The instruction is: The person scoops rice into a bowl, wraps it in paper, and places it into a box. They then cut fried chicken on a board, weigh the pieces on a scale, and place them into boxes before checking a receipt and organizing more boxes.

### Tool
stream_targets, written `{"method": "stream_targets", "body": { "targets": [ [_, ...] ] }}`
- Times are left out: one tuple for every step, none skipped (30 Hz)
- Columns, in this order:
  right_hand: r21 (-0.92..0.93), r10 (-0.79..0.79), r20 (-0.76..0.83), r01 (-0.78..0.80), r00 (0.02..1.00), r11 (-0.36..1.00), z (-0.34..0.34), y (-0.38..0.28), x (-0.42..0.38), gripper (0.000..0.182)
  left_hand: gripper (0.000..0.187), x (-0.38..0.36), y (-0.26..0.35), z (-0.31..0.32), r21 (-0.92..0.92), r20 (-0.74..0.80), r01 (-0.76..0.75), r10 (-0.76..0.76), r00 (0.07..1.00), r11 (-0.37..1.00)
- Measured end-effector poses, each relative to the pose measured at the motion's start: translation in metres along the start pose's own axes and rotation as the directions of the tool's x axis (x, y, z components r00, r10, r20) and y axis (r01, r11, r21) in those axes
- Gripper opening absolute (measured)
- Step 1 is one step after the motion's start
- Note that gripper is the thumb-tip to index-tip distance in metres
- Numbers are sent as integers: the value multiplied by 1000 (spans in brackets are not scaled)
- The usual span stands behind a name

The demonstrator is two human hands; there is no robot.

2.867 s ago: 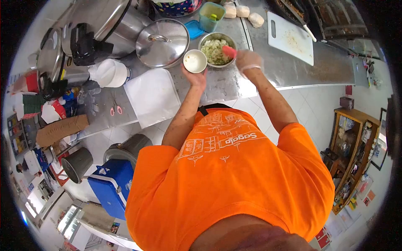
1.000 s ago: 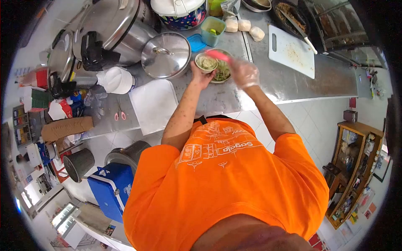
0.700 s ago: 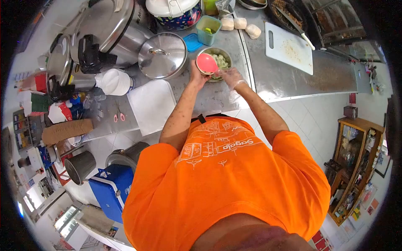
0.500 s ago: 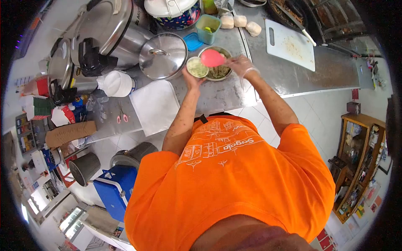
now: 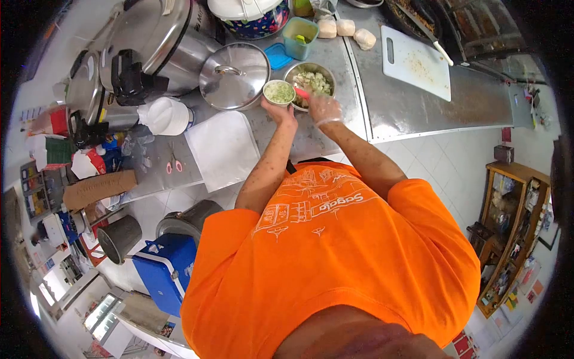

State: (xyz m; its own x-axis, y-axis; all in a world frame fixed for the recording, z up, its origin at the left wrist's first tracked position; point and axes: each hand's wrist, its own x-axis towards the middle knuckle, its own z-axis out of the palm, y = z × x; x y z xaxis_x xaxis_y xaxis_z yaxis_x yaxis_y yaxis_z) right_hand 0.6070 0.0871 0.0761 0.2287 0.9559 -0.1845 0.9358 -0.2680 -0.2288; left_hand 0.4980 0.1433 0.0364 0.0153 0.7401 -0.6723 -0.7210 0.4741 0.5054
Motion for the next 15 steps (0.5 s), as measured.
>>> {"method": "stream_targets", "body": {
  "targets": [
    [-2, 2, 1, -2, 1000, 1000, -11, -2, -7, 23, 62, -2, -1, 1, 14, -1, -10, 10, 1000, 1000],
    [32, 52, 107, -56, 993, 998, -24, -5, -10, 25, 62, -2, 0, 3, 28, 1, -22, 22, 1000, 999],
    [63, 98, 212, -114, 972, 992, -31, -6, -12, 28, 62, -2, 1, 3, 30, 5, -22, 22, 1000, 999],
    [63, 100, 208, -116, 973, 991, -27, -1, -8, 28, 63, -3, 1, 5, 21, -7, -42, 42, 999, 999],
    [135, 169, 199, -197, 965, 971, -18, 9, -3, 30, 64, -4, 1, 5, 14, -19, -60, 60, 998, 998],
    [206, 236, 193, -274, 952, 939, -11, 20, 3, 32, 64, -6, 1, 4, 14, -14, -58, 58, 998, 998],
    [205, 238, 185, -275, 953, 939, -7, 32, 12, 32, 64, -5, 3, 1, 24, 29, -48, 47, 998, 999],
    [306, 232, 266, -310, 936, 900, -3, 43, 20, 33, 64, -4, 5, -2, 37, 70, -39, 37, 997, 999],
    [399, 212, 344, -347, 915, 849, -2, 52, 25, 34, 63, 10, 1, -11, 50, 109, -103, 97, 989, 993],
    [400, 209, 340, -342, 917, 850, -2, 59, 25, 34, 63, 6, 5, -10, 47, 112, -108, 102, 989, 993],
    [518, 218, 334, -371, 917, 771, -2, 67, 25, 34, 59, 0, 7, -13, 150, 104, -199, 185, 977, 968],
    [625, 227, 330, -393, 916, 675, -3, 75, 24, 35, 55, -9, 11, -14, 252, 104, -284, 266, 958, 925],
    [655, 176, 272, -316, 946, 686, -11, 79, 22, 37, 55, -22, 23, -7, 308, 123, -153, 120, 985, 939],
    [655, 171, 272, -313, 947, 688, -18, 79, 21, 37, 55, -22, 22, 3, 305, 122, -156, 124, 985, 940],
    [652, 223, 192, -294, 956, 699, -44, 70, 11, 41, 53, -19, 16, 15, 424, 96, -50, 10, 995, 904]
  ]
}}
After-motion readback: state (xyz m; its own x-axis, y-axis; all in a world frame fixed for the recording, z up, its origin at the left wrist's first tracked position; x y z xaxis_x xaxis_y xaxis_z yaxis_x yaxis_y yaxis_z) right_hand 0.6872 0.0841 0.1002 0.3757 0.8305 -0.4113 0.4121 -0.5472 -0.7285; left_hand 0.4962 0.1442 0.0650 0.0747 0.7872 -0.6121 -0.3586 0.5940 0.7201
